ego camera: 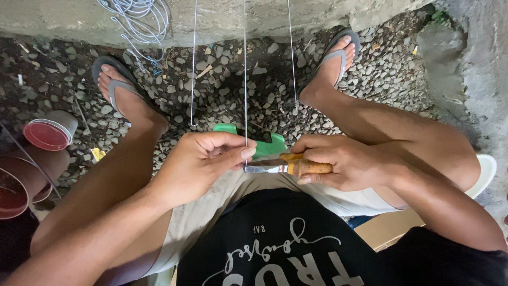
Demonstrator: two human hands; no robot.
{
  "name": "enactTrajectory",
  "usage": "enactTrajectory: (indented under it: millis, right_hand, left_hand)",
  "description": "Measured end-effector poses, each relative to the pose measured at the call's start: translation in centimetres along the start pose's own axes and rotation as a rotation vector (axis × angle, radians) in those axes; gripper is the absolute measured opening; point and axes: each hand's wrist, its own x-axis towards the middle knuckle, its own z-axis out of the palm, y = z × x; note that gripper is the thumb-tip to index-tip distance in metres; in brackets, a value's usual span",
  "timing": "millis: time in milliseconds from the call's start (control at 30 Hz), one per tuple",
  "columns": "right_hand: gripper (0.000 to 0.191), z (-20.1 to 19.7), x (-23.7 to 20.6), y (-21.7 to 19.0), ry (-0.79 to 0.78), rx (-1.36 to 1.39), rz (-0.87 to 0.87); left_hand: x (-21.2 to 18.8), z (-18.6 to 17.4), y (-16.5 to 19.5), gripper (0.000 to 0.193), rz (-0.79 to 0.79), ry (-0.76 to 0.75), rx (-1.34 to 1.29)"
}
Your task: The person uses pliers to bend and secure metal wire hangers onto small plastic pots. They first work on a white pot, then switch to a red pot, threading the wire through holes and twisting it to form a hanging loop.
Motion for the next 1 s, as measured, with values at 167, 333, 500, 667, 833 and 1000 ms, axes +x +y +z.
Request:
enactTrajectory:
  millis: [167,333,500,667,833,1000]
  right_hand:
    - [0.019,-0.05,0.2,-0.18,-0.004,-0.024,0.029]
    - [0.018,-0.08,0.35,-0.21,-0.043,-0.006,0.089]
    - [0.018,-0.14,0.32,-0.15,-0.034,-0.031,0.06]
    - [0.019,-0.16,0.29,-0.12,-0.042,-0.034,0.066]
    - [0.036,-0.35,0.59,-0.57,-0.175,-0.072,0.431]
    - [0.044,-0.17,0.89,-0.87,-0.117,-0.031,0.351]
  left_hand:
    - [0.07,-0.11,-0.16,0.026,-0.007,0.008,0.016]
    - [0.17,-0.05,-0.22,0.026,0.004,0.003,0.005]
    - [0.14,-0.08,0.0,0.025,0.002,0.012,0.021]
    - [0.15,-0.09,0.07,0.025,0.003,0.016,0.056]
    - [0.22,-0.11,0.04,0.024,0.044,0.025,0.058]
    - [0.32,0.26,-0.24,0.023,0.049,0.071,0.09]
